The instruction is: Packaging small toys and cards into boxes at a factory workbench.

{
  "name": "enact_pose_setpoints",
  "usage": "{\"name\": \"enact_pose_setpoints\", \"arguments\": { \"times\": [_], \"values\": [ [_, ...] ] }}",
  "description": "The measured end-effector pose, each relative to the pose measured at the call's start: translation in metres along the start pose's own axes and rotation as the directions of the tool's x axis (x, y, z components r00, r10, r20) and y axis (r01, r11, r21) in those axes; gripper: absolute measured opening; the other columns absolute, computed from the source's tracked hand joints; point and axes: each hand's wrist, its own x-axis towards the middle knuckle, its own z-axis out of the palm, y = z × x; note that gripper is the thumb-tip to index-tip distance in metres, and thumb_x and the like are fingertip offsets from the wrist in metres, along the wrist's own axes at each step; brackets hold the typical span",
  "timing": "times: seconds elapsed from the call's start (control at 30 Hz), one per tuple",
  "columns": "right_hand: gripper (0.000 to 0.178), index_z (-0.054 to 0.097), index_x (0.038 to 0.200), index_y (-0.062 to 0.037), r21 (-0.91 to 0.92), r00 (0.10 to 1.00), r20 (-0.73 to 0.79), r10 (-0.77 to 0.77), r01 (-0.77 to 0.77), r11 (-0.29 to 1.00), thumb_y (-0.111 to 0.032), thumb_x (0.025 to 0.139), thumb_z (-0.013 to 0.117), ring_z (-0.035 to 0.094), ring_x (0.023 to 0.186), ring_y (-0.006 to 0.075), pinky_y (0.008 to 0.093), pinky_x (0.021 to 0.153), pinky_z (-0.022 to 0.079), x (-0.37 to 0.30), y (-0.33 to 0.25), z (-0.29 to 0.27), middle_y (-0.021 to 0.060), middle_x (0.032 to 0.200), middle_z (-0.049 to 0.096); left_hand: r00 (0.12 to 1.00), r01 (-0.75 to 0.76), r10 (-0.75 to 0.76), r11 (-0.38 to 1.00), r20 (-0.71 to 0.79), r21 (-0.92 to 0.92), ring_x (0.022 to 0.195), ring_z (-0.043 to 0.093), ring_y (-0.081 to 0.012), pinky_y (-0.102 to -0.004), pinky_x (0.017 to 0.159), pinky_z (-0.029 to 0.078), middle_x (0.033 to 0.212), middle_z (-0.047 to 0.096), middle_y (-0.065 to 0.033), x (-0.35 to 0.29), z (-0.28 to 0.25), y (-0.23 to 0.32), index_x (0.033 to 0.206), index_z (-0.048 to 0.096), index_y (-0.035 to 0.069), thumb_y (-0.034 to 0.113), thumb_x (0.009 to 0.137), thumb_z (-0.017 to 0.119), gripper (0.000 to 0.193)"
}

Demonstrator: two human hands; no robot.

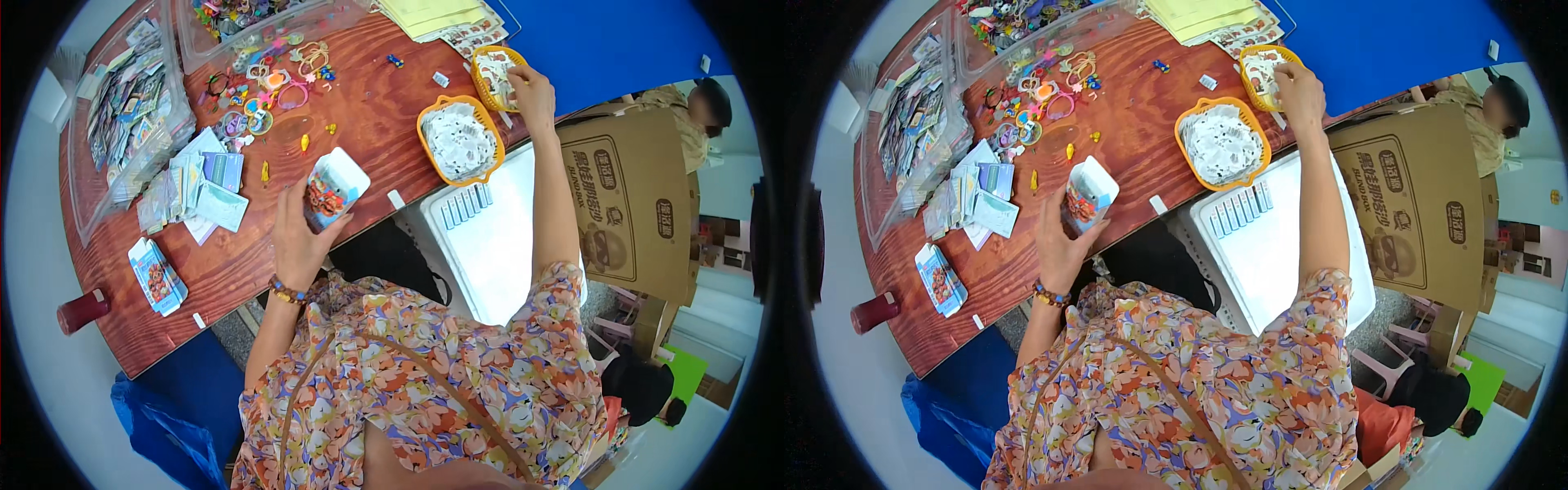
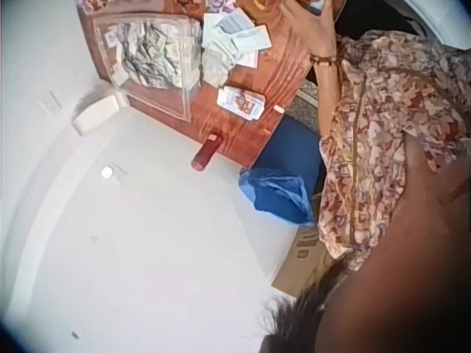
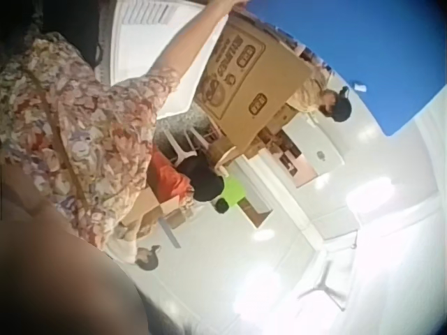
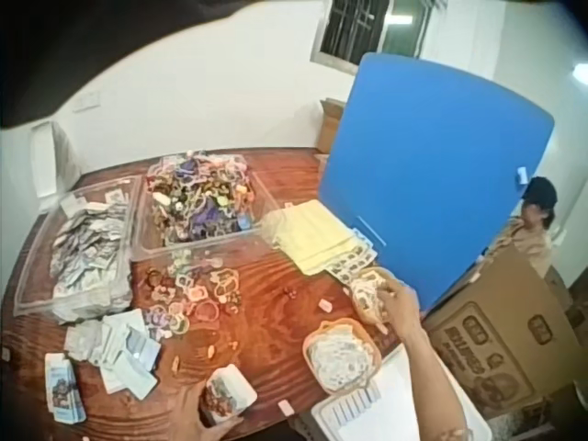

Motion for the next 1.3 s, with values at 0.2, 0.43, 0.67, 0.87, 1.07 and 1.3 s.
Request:
{"name": "enact_pose_setpoints", "arguments": {
  "times": [0.2,0.43,0.67,0.87,1.07,1.3],
  "values": [
    [0.030,0.073,0.098,-0.0094,-0.525,0.997,0.078,0.020,0.024,0.851,-0.037,0.086,0.069,0.069,0.090,0.0309,0.0414,0.077,0.053,0.019,-0.004,0.016,0.0099,0.097,0.073,0.999,0.015,-0.011,0.997,-0.048,0.081,0.109,0.058,-0.0366,-0.0443,0.090,0.048,0.119,0.057,-0.0189,-0.006,-0.003,-0.004,0.137,0.049,0.001,0.027,0.072,0.087,0.079],
    [0.028,0.070,0.089,-0.0044,-0.307,0.988,0.131,0.078,-0.034,0.951,-0.031,0.083,0.075,0.061,0.065,0.0193,0.0356,0.062,0.048,0.033,0.035,0.024,0.0078,0.073,0.065,0.999,0.008,-0.002,0.994,-0.052,0.107,0.109,0.057,-0.0370,-0.0448,0.090,0.048,0.120,0.058,-0.0195,-0.011,-0.005,-0.013,0.139,0.048,0.002,0.029,0.072,0.087,0.082],
    [0.026,0.074,0.085,-0.0054,0.040,0.958,0.110,0.263,-0.269,0.962,-0.031,0.085,0.075,0.059,0.056,0.0119,0.0296,0.057,0.045,0.029,0.042,0.005,0.0049,0.067,0.065,0.998,-0.011,0.016,0.995,-0.053,0.098,0.109,0.058,-0.0370,-0.0451,0.090,0.049,0.119,0.058,-0.0187,-0.009,-0.007,-0.004,0.139,0.048,0.002,0.028,0.073,0.087,0.081],
    [0.020,0.075,0.094,0.0016,0.250,0.991,-0.008,0.137,-0.130,0.959,-0.017,0.089,0.071,0.063,0.073,0.0083,0.0234,0.064,0.046,0.009,0.016,0.008,0.0033,0.081,0.070,0.999,0.005,0.001,0.994,-0.050,0.110,0.108,0.058,-0.0377,-0.0445,0.090,0.049,0.116,0.057,-0.0193,-0.007,-0.005,-0.006,0.135,0.049,0.001,0.029,0.073,0.086,0.078],
    [0.010,0.072,0.096,0.0007,0.609,0.975,0.119,-0.189,0.079,0.789,-0.007,0.091,0.068,0.061,0.092,0.0075,0.0224,0.083,0.047,-0.079,-0.114,0.045,0.0034,0.100,0.069,0.998,0.026,-0.021,0.996,-0.058,0.087,0.107,0.057,-0.0389,-0.0453,0.091,0.049,0.117,0.056,-0.0203,-0.007,0.000,-0.005,0.133,0.050,0.000,0.030,0.072,0.085,0.077],
    [0.013,0.065,0.099,-0.0014,0.725,0.983,0.174,-0.054,-0.091,0.683,-0.005,0.088,0.071,0.065,0.081,0.0103,0.0239,0.074,0.051,-0.043,-0.082,0.039,0.0067,0.091,0.072,0.994,-0.006,0.011,0.999,-0.111,0.047,0.107,0.057,-0.0374,-0.0438,0.091,0.049,0.117,0.057,-0.0194,-0.014,-0.011,-0.016,0.134,0.049,-0.001,0.024,0.071,0.088,0.078]
  ]
}}
